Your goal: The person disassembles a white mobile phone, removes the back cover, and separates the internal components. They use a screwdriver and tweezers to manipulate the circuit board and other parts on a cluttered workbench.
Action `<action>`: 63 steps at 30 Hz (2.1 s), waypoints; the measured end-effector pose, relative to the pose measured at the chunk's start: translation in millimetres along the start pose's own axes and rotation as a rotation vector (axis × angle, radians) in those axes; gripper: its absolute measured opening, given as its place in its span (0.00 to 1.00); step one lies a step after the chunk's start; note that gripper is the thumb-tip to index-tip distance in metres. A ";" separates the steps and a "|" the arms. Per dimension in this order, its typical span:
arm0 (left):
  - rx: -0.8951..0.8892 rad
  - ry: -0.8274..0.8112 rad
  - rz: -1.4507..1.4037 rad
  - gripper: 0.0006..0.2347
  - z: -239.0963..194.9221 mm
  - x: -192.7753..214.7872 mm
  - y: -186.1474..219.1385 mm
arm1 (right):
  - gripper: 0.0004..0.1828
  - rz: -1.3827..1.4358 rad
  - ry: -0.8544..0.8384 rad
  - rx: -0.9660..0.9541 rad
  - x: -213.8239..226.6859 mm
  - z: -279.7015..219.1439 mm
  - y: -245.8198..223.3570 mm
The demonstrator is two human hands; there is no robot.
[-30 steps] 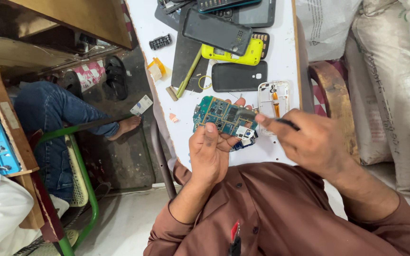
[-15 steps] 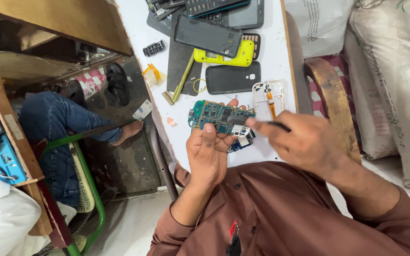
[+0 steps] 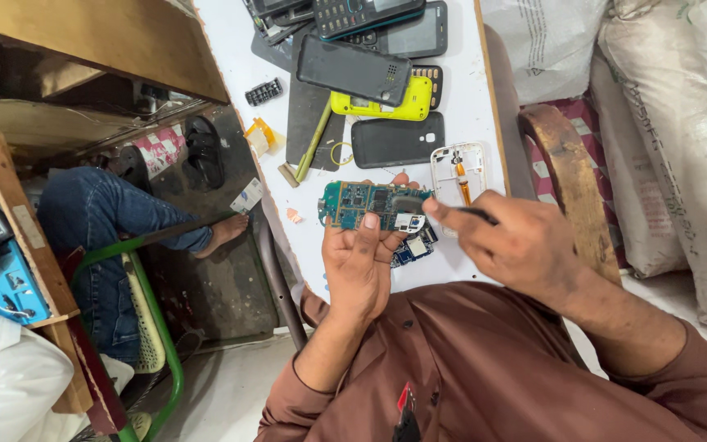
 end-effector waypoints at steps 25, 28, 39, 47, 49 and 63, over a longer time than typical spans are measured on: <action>0.002 -0.033 -0.026 0.26 -5.1 5.1 -5.9 | 0.28 -0.028 0.106 -0.015 16.5 -3.7 10.2; 0.001 -0.021 -0.020 0.26 -4.2 4.5 -5.0 | 0.31 0.033 0.068 0.036 10.1 -2.1 0.8; 0.049 -0.006 0.004 0.26 -5.7 6.4 -15.1 | 0.32 0.004 0.068 0.017 4.9 -1.8 -2.0; 0.026 -0.002 -0.043 0.26 -3.9 8.6 -8.9 | 0.31 0.031 0.021 0.010 0.6 1.9 -3.7; 0.011 0.004 -0.039 0.26 -2.4 9.3 -6.0 | 0.29 0.011 0.030 -0.022 4.9 1.2 2.5; -0.007 0.009 -0.102 0.25 -2.6 13.0 2.0 | 0.22 -0.033 0.083 0.026 10.8 5.0 -0.7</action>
Point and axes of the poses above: each hand's wrist, its own z-axis towards the middle knuckle, its own x-axis out of the back of the hand, y = z × x, the point moved 10 cm from there along z, towards the middle knuckle, and after that the axes turned 7 degrees about y, right-handed, at the moved point
